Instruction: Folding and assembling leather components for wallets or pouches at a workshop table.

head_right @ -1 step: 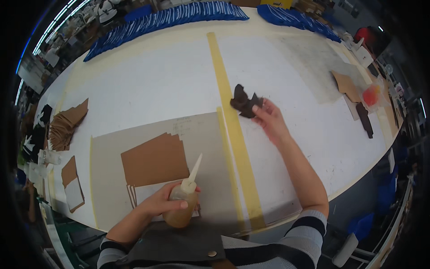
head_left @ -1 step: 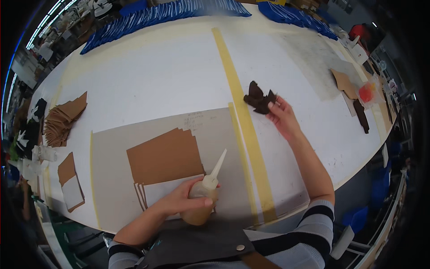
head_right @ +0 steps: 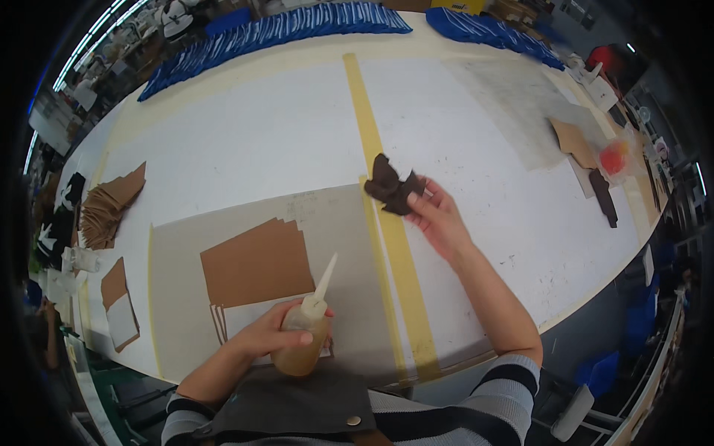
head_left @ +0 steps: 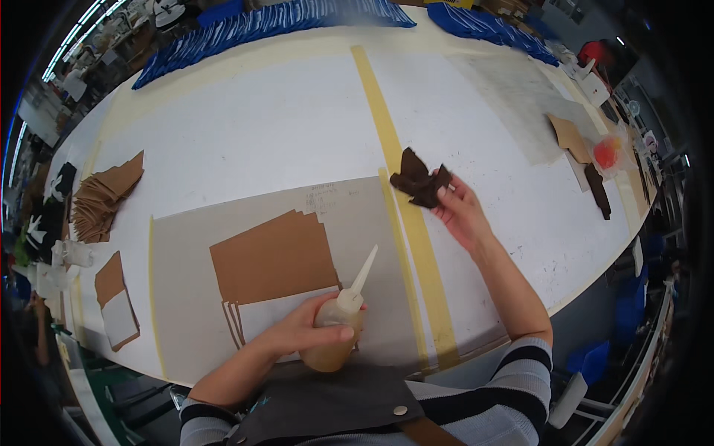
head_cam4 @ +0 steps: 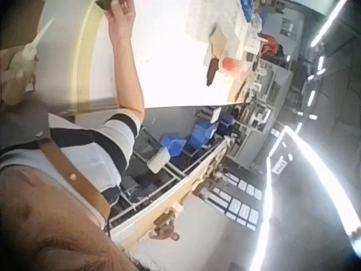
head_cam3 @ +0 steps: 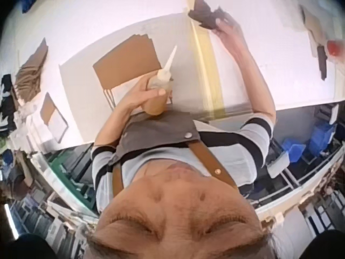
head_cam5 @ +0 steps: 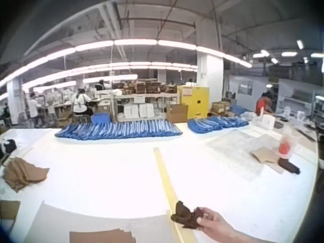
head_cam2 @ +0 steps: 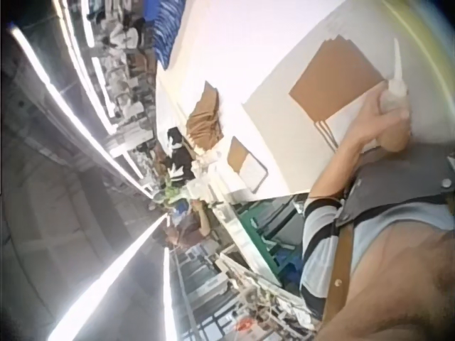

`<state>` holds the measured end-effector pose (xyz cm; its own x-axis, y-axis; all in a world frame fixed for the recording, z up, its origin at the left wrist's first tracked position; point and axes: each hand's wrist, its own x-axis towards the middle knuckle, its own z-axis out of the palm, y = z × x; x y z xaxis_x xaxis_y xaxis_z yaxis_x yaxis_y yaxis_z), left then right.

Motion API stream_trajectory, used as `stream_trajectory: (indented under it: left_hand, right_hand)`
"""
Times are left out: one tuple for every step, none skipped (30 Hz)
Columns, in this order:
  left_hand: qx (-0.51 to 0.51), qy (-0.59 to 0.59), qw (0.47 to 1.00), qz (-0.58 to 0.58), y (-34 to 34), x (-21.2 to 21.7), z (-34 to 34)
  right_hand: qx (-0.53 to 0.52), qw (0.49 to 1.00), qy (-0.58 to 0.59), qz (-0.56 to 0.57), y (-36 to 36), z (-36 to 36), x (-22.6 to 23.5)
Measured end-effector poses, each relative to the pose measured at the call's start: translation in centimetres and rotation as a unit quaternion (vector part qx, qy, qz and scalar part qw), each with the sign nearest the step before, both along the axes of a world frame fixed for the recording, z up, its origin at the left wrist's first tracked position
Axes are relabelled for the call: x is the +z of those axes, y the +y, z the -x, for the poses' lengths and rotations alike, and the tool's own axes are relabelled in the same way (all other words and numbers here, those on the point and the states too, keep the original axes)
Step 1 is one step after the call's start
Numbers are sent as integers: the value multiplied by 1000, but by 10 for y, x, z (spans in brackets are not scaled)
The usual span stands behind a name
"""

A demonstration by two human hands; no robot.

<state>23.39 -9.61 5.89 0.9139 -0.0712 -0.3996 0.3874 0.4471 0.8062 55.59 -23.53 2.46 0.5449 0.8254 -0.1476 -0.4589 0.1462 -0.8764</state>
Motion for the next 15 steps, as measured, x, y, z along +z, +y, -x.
stream_trajectory:
  left_hand:
    - [-3,-2,999,33,-3,-2,-1]
    - [-12,-5,999,39,-5,-2,0]
    - [-23,-5,998,53,-7,0,-1]
    - [-32,-2,997,65,-9,0,-1]
    - [-43,-6,997,67,-10,-2,2]
    - [-53,10,996,71,-10,-4,6]
    - [-71,23,994,76,-8,-8,5]
    - [-92,14,993,75,-6,-9,9]
    - [-98,23,991,88,-4,-10,14]
    - [-101,34,989,98,-3,-7,18]
    - [-125,26,987,96,-2,-2,18]
    - [-119,27,990,73,-2,3,23]
    - [-112,29,992,51,-2,6,23]
    - [-112,18,993,15,-1,7,21]
    - [-109,7,994,-19,-2,7,21]
  right_hand:
    - [36,999,22,-21,-7,41,18]
    - [82,994,28,-66,-16,68,19]
    - [96,993,26,-71,-25,86,13]
    - [120,990,30,-67,-27,104,22]
    - [101,992,72,-22,-37,117,11]
    - [98,992,70,-35,-38,128,9]
    - [69,997,24,4,-36,140,15]
    - [67,997,-25,41,-33,149,25]
    - [75,992,-59,82,-32,151,28]
    - [63,991,-92,69,-30,156,23]
    - [101,992,-72,-36,-32,155,22]
    - [88,994,-47,-43,-33,160,21]
    - [76,996,-22,-51,-34,165,21]
    - [49,997,-1,-63,-34,166,21]
    - [25,997,21,-74,-35,168,25]
